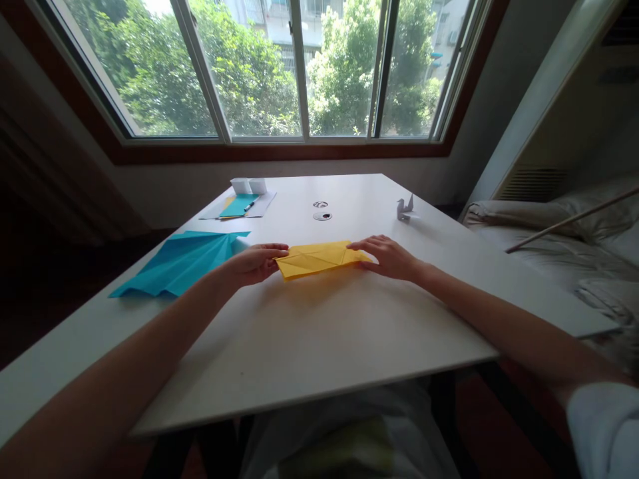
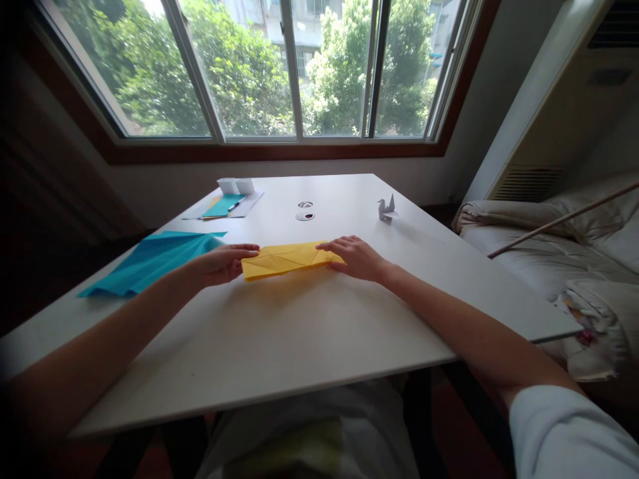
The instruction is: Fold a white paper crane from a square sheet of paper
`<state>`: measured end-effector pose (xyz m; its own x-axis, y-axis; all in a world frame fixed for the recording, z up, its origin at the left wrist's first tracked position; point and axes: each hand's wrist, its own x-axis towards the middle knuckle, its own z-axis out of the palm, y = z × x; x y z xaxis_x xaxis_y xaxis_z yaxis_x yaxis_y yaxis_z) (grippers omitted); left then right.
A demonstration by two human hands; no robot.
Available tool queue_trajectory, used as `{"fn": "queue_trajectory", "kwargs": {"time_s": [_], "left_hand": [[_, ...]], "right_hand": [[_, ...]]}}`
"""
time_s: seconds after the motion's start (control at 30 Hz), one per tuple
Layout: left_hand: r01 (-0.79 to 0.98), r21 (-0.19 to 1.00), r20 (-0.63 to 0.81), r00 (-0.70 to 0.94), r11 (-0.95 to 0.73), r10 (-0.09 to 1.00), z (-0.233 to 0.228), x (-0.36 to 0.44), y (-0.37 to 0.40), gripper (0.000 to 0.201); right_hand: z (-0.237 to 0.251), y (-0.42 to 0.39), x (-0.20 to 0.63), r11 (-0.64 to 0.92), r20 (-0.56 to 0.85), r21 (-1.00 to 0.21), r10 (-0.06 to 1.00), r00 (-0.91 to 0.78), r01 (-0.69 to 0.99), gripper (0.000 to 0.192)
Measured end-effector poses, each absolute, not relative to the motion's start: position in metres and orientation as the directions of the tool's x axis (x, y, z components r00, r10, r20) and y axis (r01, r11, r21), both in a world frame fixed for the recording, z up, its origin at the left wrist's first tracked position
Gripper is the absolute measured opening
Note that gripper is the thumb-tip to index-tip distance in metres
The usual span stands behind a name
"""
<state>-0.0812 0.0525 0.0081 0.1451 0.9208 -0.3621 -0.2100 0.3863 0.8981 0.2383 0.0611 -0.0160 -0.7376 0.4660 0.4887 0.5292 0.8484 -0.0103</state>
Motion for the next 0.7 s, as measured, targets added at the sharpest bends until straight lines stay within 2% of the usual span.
{"fn": "queue_trajectory", "kwargs": {"time_s": [0.13,0.23,0.3,0.37,0.43,0.5,0.6,0.7], "left_hand": [[-0.209,0.891,-0.375,0.164,0.404,0.912,0.009,-0.078,0.051,0.02],[-0.112,0.924,-0.349,0.146,0.366,0.925,0.007,-0.078,0.051,0.019],[0.04,0.969,-0.248,0.099,0.245,0.964,0.006,-0.079,0.051,0.023],[0.214,0.976,-0.045,0.067,0.03,0.997,0.007,-0.08,0.05,0.033],[0.325,0.924,0.176,0.109,-0.203,0.978,0.009,-0.08,0.049,0.044],[0.343,0.863,0.32,0.197,-0.371,0.927,0.012,-0.078,0.046,0.048],[0.312,0.825,0.395,0.28,-0.472,0.875,0.013,-0.071,0.041,0.044],[0.272,0.835,0.414,0.262,-0.478,0.872,0.013,-0.065,0.039,0.044]], "right_hand": [[-0.016,0.069,0.245,0.828,0.518,-0.053,0.501,-0.693,0.559,0.022],[-0.013,0.069,0.247,0.812,0.577,-0.121,0.526,-0.626,0.571,0.019],[-0.009,0.067,0.246,0.784,0.641,-0.214,0.563,-0.522,0.583,0.019],[-0.003,0.064,0.245,0.746,0.682,-0.339,0.614,-0.396,0.573,0.021],[0.002,0.062,0.244,0.711,0.684,-0.468,0.667,-0.294,0.525,0.024],[0.006,0.062,0.244,0.679,0.654,-0.593,0.72,-0.233,0.433,0.028],[0.009,0.063,0.244,0.601,0.564,-0.76,0.799,-0.21,0.248,0.031],[0.01,0.064,0.243,0.489,0.448,-0.864,0.855,-0.259,0.119,0.031]]}}
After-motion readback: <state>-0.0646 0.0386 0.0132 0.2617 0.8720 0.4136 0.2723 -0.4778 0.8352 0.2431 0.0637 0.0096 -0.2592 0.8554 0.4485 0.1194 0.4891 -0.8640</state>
